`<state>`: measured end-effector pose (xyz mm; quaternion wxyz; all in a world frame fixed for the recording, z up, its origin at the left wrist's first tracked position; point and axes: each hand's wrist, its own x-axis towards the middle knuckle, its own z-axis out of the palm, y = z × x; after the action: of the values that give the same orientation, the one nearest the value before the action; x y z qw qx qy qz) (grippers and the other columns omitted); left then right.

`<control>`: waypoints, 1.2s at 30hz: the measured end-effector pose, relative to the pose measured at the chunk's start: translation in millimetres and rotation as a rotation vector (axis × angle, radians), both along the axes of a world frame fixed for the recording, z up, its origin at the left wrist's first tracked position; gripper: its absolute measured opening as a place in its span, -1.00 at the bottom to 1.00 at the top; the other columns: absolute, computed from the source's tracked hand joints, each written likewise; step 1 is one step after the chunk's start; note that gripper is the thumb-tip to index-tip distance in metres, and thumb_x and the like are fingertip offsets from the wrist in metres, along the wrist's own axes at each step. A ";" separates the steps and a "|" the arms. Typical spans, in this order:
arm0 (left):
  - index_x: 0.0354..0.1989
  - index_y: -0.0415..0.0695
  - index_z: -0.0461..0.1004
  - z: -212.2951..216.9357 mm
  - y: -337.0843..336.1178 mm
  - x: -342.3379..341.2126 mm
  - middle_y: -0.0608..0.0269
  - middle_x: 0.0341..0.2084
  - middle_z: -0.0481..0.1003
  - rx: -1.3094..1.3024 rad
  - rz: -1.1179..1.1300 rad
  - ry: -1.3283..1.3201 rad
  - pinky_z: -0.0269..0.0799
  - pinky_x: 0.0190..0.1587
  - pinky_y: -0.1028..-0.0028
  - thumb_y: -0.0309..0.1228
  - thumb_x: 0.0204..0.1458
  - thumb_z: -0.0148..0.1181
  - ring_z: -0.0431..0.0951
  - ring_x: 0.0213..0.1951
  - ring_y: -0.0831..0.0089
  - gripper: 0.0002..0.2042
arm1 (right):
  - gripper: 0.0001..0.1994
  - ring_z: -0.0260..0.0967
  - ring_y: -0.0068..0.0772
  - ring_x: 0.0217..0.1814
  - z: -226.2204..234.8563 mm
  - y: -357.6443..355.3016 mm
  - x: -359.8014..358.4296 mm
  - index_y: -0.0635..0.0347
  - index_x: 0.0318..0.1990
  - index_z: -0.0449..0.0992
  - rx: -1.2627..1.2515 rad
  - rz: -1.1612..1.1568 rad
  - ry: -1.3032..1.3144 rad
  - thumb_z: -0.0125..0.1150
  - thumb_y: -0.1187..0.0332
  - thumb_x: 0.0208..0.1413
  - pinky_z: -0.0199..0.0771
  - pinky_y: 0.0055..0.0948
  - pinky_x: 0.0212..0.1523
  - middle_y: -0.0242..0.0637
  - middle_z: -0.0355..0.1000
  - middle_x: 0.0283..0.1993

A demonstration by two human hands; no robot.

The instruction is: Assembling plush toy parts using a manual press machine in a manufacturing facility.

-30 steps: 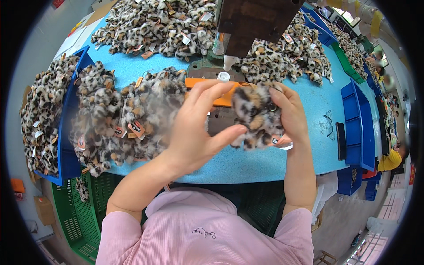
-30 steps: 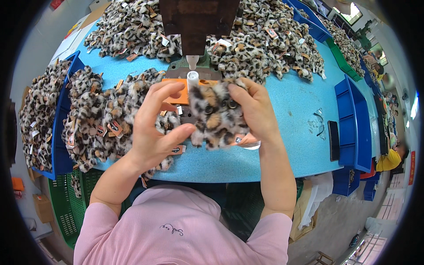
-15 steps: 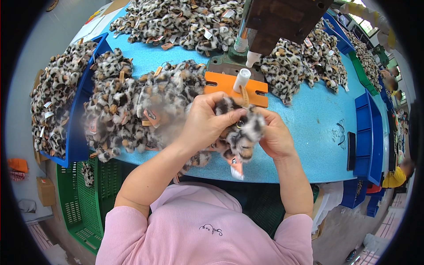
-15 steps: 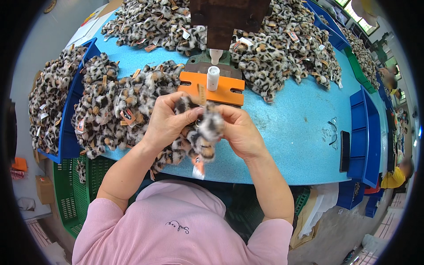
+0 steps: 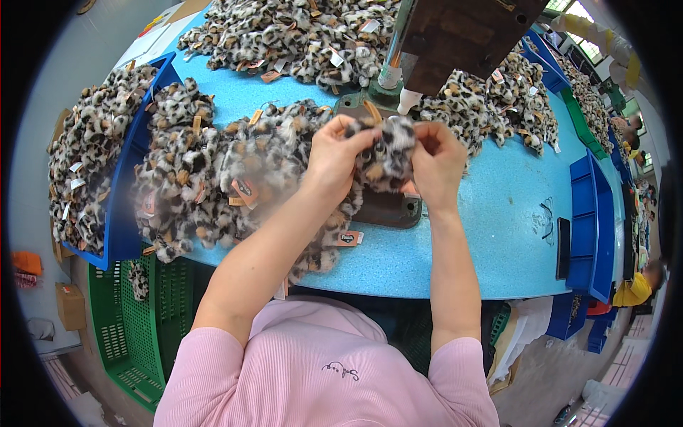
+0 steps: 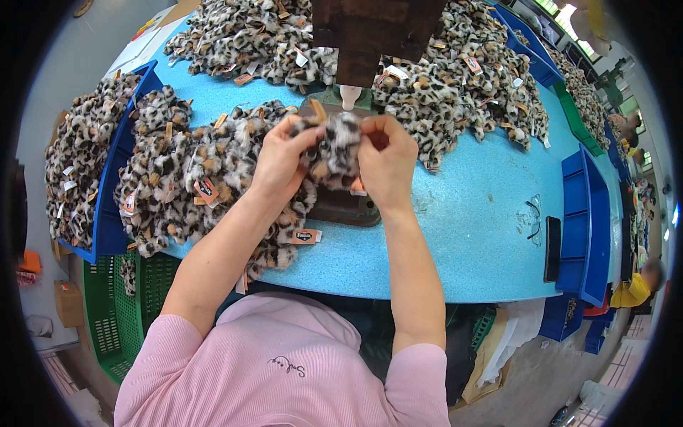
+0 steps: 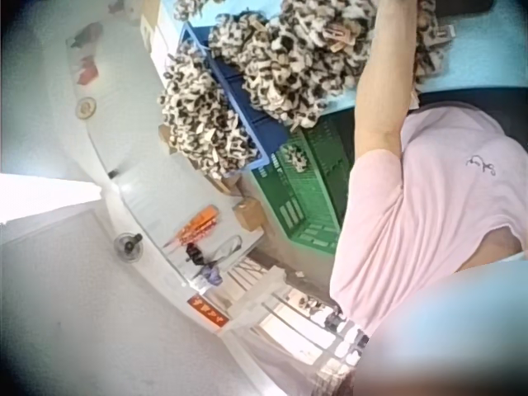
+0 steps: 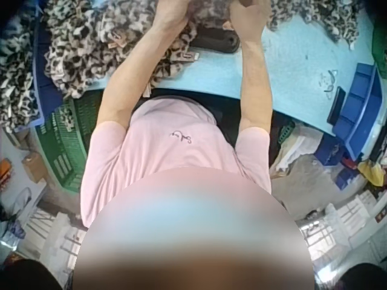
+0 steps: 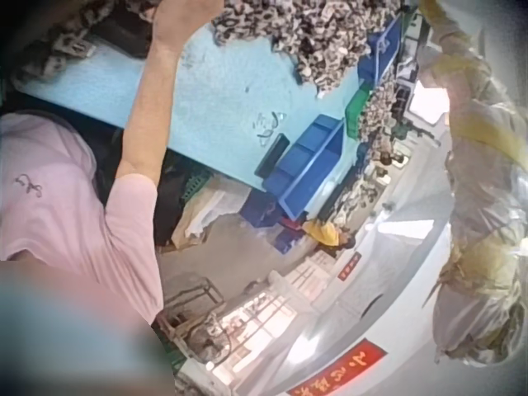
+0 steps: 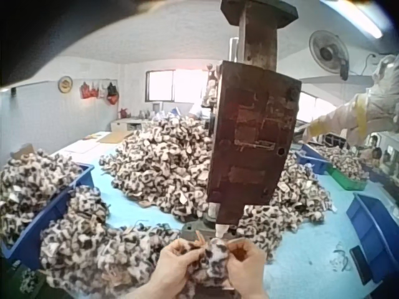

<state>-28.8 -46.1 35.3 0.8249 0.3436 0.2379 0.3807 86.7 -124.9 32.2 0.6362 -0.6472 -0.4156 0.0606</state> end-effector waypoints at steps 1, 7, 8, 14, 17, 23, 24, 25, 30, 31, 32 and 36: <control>-0.56 -0.16 0.29 -8.5 8.8 6.4 0.36 -0.62 0.41 0.135 0.079 0.085 0.30 -0.55 0.67 -0.64 -0.22 0.19 0.37 -0.60 0.67 -0.82 | -0.93 0.22 -0.72 -0.66 8.7 6.4 -5.4 0.31 -0.50 0.39 -0.012 0.015 0.086 -0.03 0.64 -0.15 0.19 -0.68 -0.72 -0.39 0.33 -0.63; -0.72 -0.15 0.23 -10.8 35.4 30.3 0.40 -0.75 0.31 0.327 0.117 0.323 0.12 -0.70 0.63 -0.59 -0.24 0.15 0.23 -0.70 0.68 -0.80 | -0.87 0.19 -0.71 -0.65 -1.2 34.8 48.6 0.29 -0.57 0.38 -0.261 0.338 0.308 -0.07 0.70 -0.23 0.14 -0.66 -0.70 -0.43 0.30 -0.66; -0.72 -0.14 0.23 -14.0 40.4 26.6 0.40 -0.76 0.30 0.269 0.045 0.291 0.12 -0.70 0.62 -0.60 -0.23 0.13 0.23 -0.71 0.67 -0.80 | -0.87 0.19 -0.73 -0.62 7.2 27.9 40.9 0.28 -0.56 0.37 -0.367 0.402 0.537 -0.05 0.71 -0.22 0.15 -0.68 -0.65 -0.44 0.32 -0.63; -0.60 -0.16 0.27 -14.8 38.1 17.4 0.31 -0.62 0.37 0.180 -0.139 0.293 0.30 -0.58 0.58 -0.63 -0.15 0.06 0.35 -0.58 0.60 -0.88 | -0.89 0.21 -0.73 -0.59 -14.7 28.2 48.0 0.26 -0.55 0.36 -0.305 0.420 0.338 0.00 0.69 -0.19 0.19 -0.68 -0.63 -0.46 0.33 -0.58; -0.25 -0.20 0.39 -10.6 32.6 13.9 0.26 -0.37 0.44 0.230 -0.186 0.148 0.43 -0.35 0.57 -0.52 0.02 -0.07 0.46 -0.45 0.54 -0.85 | -0.88 0.20 -0.70 -0.62 -7.6 30.7 40.8 0.27 -0.57 0.34 -0.339 0.390 0.384 0.00 0.71 -0.25 0.15 -0.66 -0.67 -0.45 0.29 -0.63; -0.25 -0.24 0.42 10.9 9.4 18.1 0.30 -0.52 0.48 0.778 -0.175 0.519 0.36 -0.41 0.62 -0.46 -0.35 0.29 0.41 -0.49 0.69 -0.61 | -0.90 0.29 -0.62 -0.56 -10.3 15.8 42.1 0.33 -0.36 0.40 -0.158 0.255 0.228 0.09 0.59 -0.10 0.32 -0.62 -0.61 -0.33 0.37 -0.51; -0.25 -0.24 0.42 9.6 11.2 18.7 0.30 -0.52 0.48 0.780 -0.172 0.520 0.36 -0.41 0.62 -0.46 -0.35 0.29 0.41 -0.49 0.69 -0.61 | -0.90 0.29 -0.62 -0.56 -9.5 12.3 41.3 0.33 -0.36 0.40 -0.156 0.257 0.227 0.09 0.59 -0.10 0.32 -0.62 -0.61 -0.33 0.37 -0.51; -0.25 -0.25 0.41 6.7 12.0 19.9 0.30 -0.54 0.47 0.852 -0.138 0.513 0.36 -0.45 0.62 -0.46 -0.35 0.29 0.41 -0.52 0.69 -0.61 | -0.90 0.30 -0.62 -0.54 0.7 4.1 33.4 0.33 -0.35 0.40 -0.066 0.308 0.375 0.11 0.54 -0.06 0.32 -0.63 -0.60 -0.34 0.37 -0.50; -0.25 -0.25 0.39 12.5 10.2 17.7 0.29 -0.58 0.46 0.808 -0.163 0.551 0.37 -0.52 0.61 -0.49 -0.34 0.29 0.42 -0.58 0.66 -0.61 | -0.86 0.26 -0.68 -0.52 4.0 4.6 1.0 0.27 -0.34 0.42 -0.008 0.159 0.300 0.16 0.41 -0.03 0.25 -0.69 -0.61 -0.43 0.35 -0.45; -0.24 -0.27 0.38 8.8 12.3 20.4 0.28 -0.57 0.46 0.831 -0.168 0.531 0.37 -0.53 0.61 -0.50 -0.34 0.29 0.43 -0.59 0.65 -0.61 | -0.90 0.24 -0.72 -0.52 -0.5 10.7 4.6 0.26 -0.37 0.41 0.026 0.117 0.208 0.13 0.44 -0.03 0.23 -0.70 -0.63 -0.45 0.34 -0.44; -0.24 -0.28 0.37 6.4 14.0 22.1 0.27 -0.56 0.46 0.854 -0.173 0.510 0.38 -0.53 0.60 -0.50 -0.33 0.29 0.43 -0.60 0.65 -0.61 | -0.90 0.24 -0.72 -0.52 -1.7 13.3 9.3 0.26 -0.37 0.41 0.027 0.118 0.209 0.13 0.44 -0.03 0.23 -0.70 -0.63 -0.45 0.34 -0.44; -0.24 -0.29 0.37 0.2 18.6 20.1 0.24 -0.55 0.47 0.880 -0.172 0.508 0.39 -0.56 0.60 -0.50 -0.33 0.29 0.44 -0.59 0.64 -0.60 | -0.92 0.19 -0.76 -0.56 12.2 18.4 23.0 0.24 -0.41 0.36 -0.154 0.287 0.269 0.00 0.43 0.02 0.20 -0.71 -0.69 -0.47 0.28 -0.51</control>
<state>-8.6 -27.5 35.5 0.5468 0.7581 0.2190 0.2800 109.7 -106.4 44.4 0.6195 -0.6142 -0.4089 0.2680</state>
